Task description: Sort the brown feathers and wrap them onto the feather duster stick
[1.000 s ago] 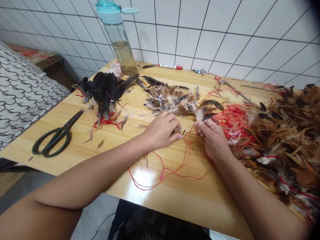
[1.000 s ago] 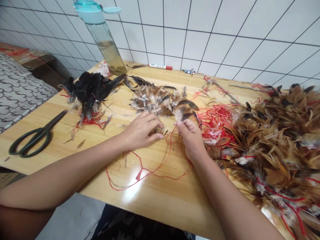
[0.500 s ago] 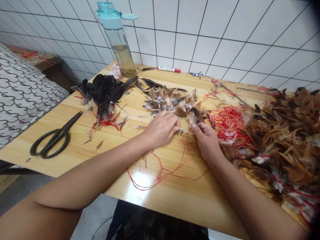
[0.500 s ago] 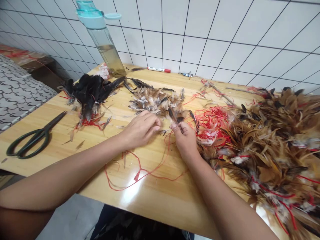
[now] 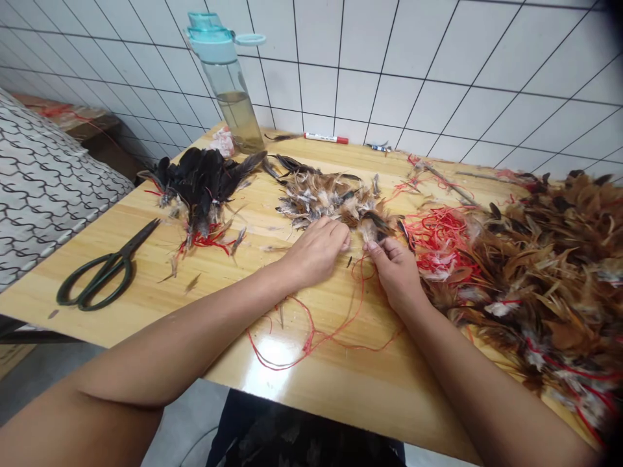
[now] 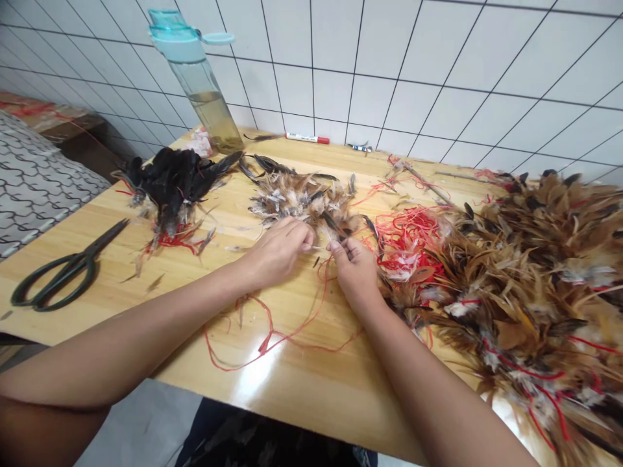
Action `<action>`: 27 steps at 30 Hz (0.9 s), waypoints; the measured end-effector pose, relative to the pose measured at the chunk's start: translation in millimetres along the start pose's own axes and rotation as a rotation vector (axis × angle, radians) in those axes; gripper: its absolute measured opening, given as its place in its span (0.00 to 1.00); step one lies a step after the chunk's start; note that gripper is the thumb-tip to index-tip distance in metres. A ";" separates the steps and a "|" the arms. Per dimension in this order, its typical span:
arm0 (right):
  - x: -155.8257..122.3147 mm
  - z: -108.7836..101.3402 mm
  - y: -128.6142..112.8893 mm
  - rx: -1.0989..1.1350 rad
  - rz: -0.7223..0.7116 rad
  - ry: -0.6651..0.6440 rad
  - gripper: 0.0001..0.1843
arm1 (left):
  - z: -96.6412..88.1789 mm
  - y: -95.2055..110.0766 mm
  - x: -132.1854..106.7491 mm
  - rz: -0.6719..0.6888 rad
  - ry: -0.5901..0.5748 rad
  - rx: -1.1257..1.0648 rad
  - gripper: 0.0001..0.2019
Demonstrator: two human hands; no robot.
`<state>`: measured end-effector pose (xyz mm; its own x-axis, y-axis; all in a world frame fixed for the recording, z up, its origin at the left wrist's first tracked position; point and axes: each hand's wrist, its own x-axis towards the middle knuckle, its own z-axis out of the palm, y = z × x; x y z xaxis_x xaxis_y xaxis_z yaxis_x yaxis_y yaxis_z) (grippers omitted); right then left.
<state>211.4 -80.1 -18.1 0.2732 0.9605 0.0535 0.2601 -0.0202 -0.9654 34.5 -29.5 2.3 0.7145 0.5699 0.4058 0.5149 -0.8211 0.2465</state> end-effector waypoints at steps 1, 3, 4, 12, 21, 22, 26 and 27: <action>0.4 0.1 -0.1 -0.019 0.002 -0.004 0.16 | -1.1 -0.1 0.1 0.014 0.013 -0.019 0.09; 0.8 0.2 -0.8 -0.058 0.000 -0.016 0.15 | -2.5 0.5 0.4 0.033 0.017 -0.069 0.08; 0.9 0.1 -1.5 -0.084 -0.003 -0.018 0.16 | -2.8 0.9 0.6 0.037 0.010 -0.096 0.07; 0.9 0.0 -5.9 -0.213 -0.030 -0.056 0.15 | -4.2 -3.8 -0.6 0.088 0.028 -0.142 0.08; 2.5 3.1 -0.6 -0.229 -0.059 -0.103 0.11 | -3.7 -0.7 -0.1 0.139 0.026 0.051 0.12; 2.1 3.1 -1.1 -0.214 -0.056 -0.108 0.11 | -4.7 0.4 0.1 0.142 0.018 0.087 0.12; 0.7 3.9 -5.4 -0.126 -0.046 -0.142 0.13 | -9.3 5.4 0.9 0.152 0.006 0.208 0.13; 0.5 4.3 -6.5 -0.106 -0.040 -0.154 0.15 | -9.8 6.6 1.1 0.160 0.010 0.215 0.13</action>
<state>205.9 -78.3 -12.9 0.1177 0.9921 0.0438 0.3662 -0.0023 -0.9305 34.1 -34.6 13.0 0.7905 0.4324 0.4337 0.4857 -0.8740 -0.0139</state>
